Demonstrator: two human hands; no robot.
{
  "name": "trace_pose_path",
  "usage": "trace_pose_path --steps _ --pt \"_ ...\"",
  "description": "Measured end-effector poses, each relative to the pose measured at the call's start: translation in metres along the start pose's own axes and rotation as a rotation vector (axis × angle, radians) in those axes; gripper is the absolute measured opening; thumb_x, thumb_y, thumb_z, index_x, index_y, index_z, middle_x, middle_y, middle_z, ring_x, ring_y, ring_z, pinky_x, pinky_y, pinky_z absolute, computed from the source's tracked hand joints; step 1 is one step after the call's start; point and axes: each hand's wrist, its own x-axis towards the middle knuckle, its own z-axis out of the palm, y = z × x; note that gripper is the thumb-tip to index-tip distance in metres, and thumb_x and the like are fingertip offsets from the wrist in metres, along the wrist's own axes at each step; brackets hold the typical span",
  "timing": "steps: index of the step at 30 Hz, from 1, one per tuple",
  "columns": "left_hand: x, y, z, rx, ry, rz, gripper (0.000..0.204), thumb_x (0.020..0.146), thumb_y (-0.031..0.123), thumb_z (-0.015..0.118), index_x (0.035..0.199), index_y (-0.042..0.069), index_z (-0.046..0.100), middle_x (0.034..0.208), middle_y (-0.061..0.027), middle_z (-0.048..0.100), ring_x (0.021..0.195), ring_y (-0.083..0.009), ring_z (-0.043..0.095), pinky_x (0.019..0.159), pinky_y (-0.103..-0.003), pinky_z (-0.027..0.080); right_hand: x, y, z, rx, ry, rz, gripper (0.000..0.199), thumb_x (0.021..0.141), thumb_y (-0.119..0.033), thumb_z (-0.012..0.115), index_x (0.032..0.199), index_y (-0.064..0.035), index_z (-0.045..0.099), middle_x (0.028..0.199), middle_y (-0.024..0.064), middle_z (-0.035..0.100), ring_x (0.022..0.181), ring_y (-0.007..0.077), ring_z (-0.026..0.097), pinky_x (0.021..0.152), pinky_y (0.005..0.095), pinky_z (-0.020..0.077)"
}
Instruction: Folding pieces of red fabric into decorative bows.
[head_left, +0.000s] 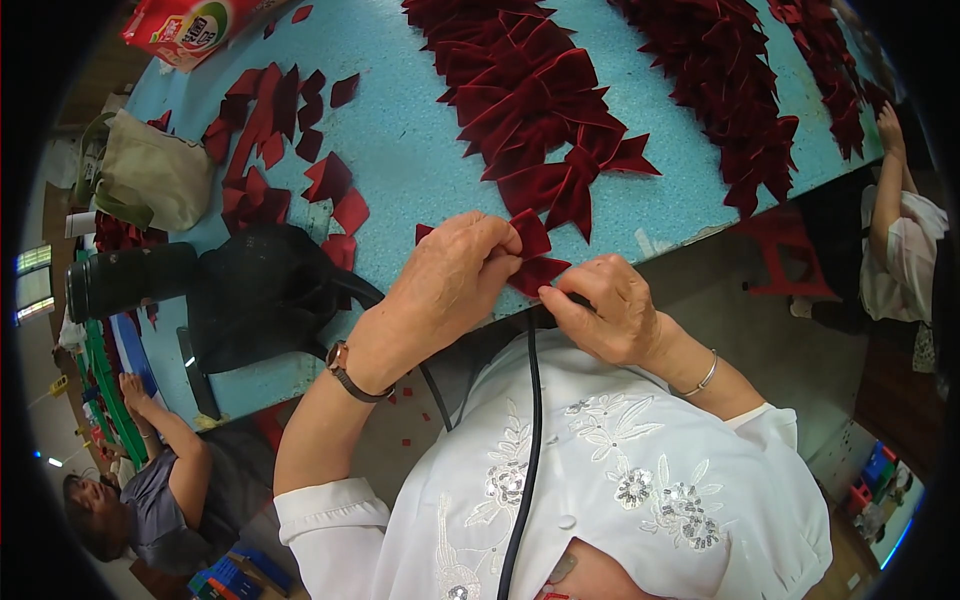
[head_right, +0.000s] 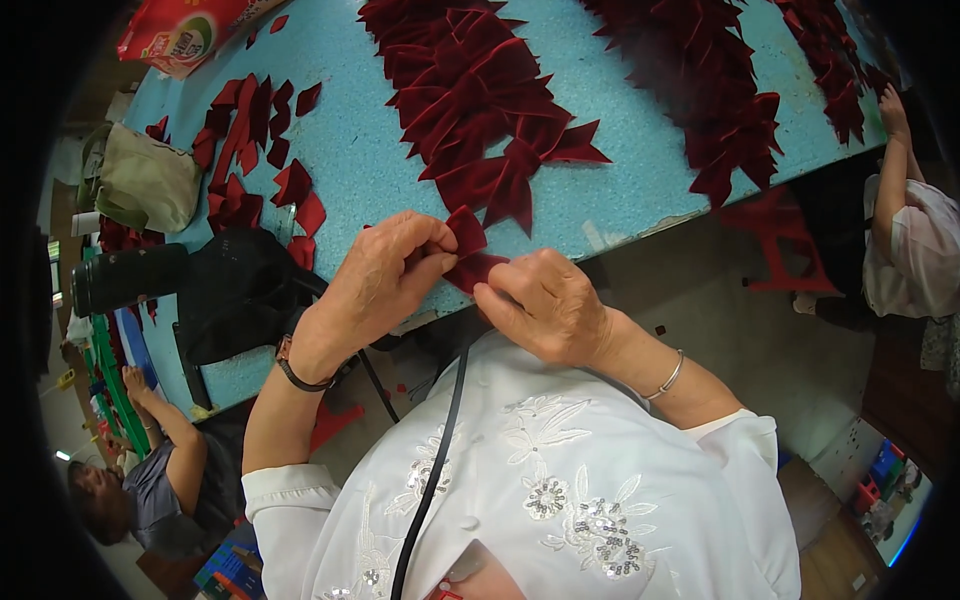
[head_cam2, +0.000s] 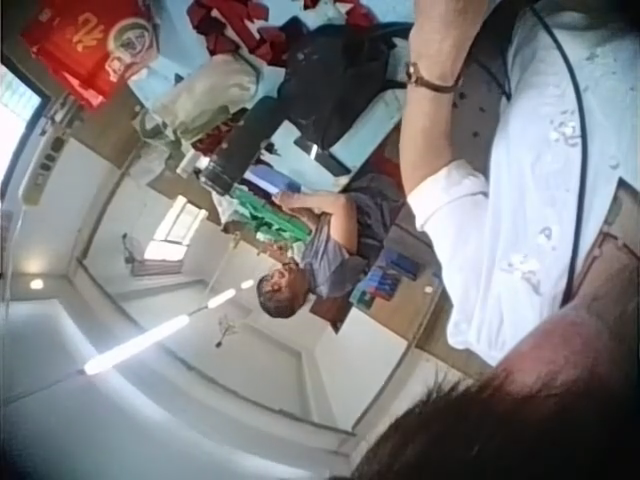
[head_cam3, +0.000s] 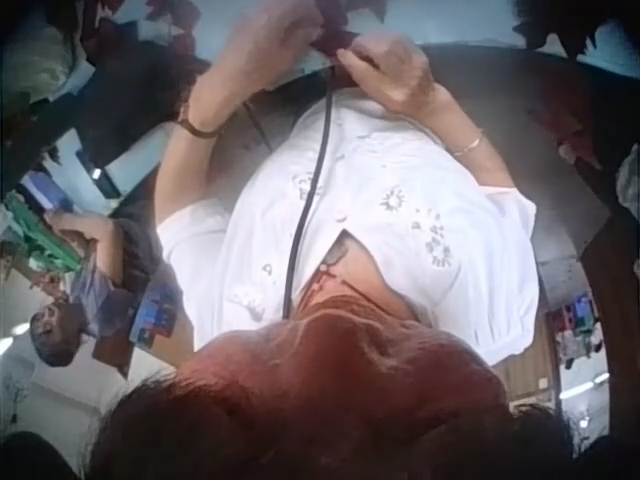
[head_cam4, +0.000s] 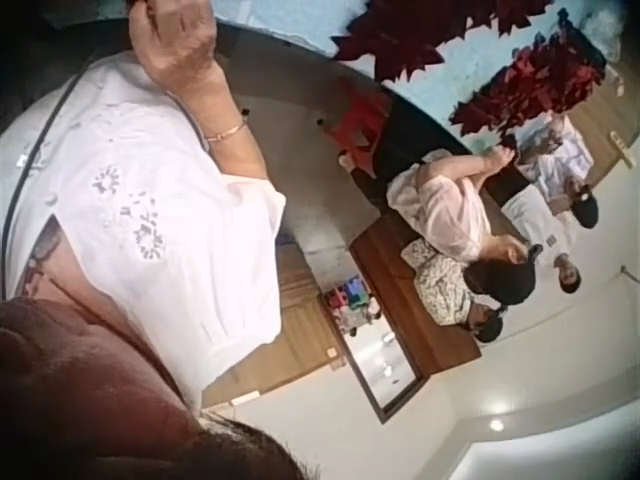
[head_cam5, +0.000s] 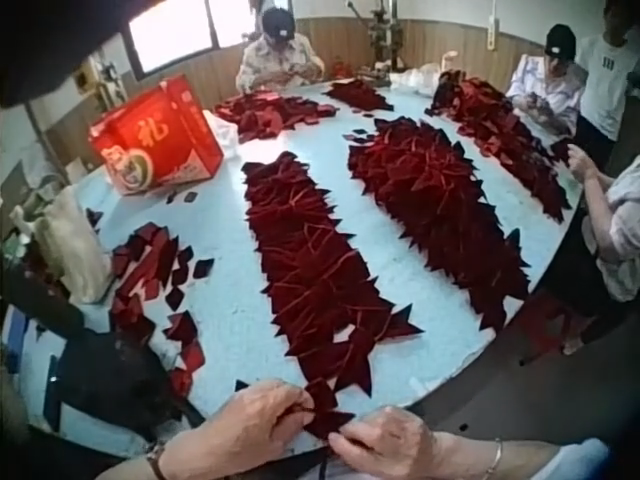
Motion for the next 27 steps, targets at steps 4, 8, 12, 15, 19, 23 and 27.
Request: trace_pose_path --steps 4,8,12,15,19,23,27 --pt "0.0 0.002 0.006 0.066 0.025 -0.011 0.011 0.079 -0.001 0.062 0.088 0.0 0.058 0.079 -0.0126 0.059 0.067 -0.0264 0.058 0.059 -0.034 0.046 0.001 -0.001 0.0 -0.019 -0.023 -0.025 0.03 0.062 0.0 0.071 0.09 0.0036 0.063 0.086 0.0092 0.054 0.07 0.021 0.053 0.057 0.0306 0.0462" --pt "-0.001 0.005 0.014 0.175 0.07 -0.037 0.005 0.08 0.005 0.06 0.084 0.002 0.058 0.081 -0.0137 0.058 0.083 -0.0316 0.058 0.071 -0.04 0.048 0.001 -0.004 -0.001 -0.038 -0.046 -0.056 0.026 0.063 0.0 0.07 0.088 0.0052 0.063 0.087 0.0109 0.056 0.072 0.0217 0.054 0.058 0.031 0.0466" --pt "-0.002 0.005 0.017 0.239 0.076 -0.035 0.004 0.08 0.005 0.06 0.084 0.003 0.058 0.083 -0.0129 0.058 0.083 -0.0315 0.058 0.071 -0.041 0.049 0.002 -0.006 -0.002 -0.043 -0.068 -0.078 0.026 0.063 -0.001 0.07 0.087 0.0056 0.063 0.088 0.0119 0.056 0.072 0.022 0.055 0.058 0.0315 0.0466" --pt "0.0 0.006 0.019 0.269 0.128 -0.024 0.003 0.08 0.004 0.059 0.083 0.003 0.057 0.083 -0.0122 0.058 0.084 -0.0314 0.058 0.07 -0.04 0.049 0.003 -0.005 -0.004 -0.05 -0.084 -0.094 0.025 0.064 -0.001 0.07 0.087 0.0056 0.063 0.088 0.0121 0.056 0.071 0.0221 0.055 0.058 0.0319 0.0461" --pt "-0.005 0.007 0.024 0.286 0.156 -0.003 0.014 0.077 0.003 0.066 0.088 0.003 0.059 0.08 -0.0112 0.058 0.079 -0.031 0.057 0.068 -0.036 0.048 0.001 -0.007 -0.009 -0.025 -0.092 -0.106 0.021 0.066 0.0 0.07 0.085 0.0038 0.063 0.088 0.0112 0.057 0.07 0.0213 0.056 0.057 0.0314 0.045" --pt "-0.008 0.013 0.007 0.146 0.06 0.041 0.023 0.074 0.005 0.071 0.095 0.002 0.061 0.079 -0.0068 0.06 0.075 -0.0218 0.059 0.065 -0.03 0.048 0.008 0.001 -0.026 0.229 -0.077 0.066 0.016 0.07 0.003 0.068 0.085 0.0023 0.063 0.087 0.0105 0.057 0.069 0.0218 0.056 0.055 0.0312 0.0444" --pt "-0.021 0.027 -0.04 -0.25 0.039 -0.151 0.029 0.074 0.011 0.074 0.098 0.0 0.062 0.082 -0.0082 0.061 0.07 -0.0163 0.057 0.063 -0.029 0.048 0.018 0.004 -0.039 0.245 0.035 0.454 0.016 0.073 0.005 0.067 0.088 0.0014 0.062 0.087 0.0112 0.059 0.067 0.024 0.056 0.056 0.0315 0.0455"
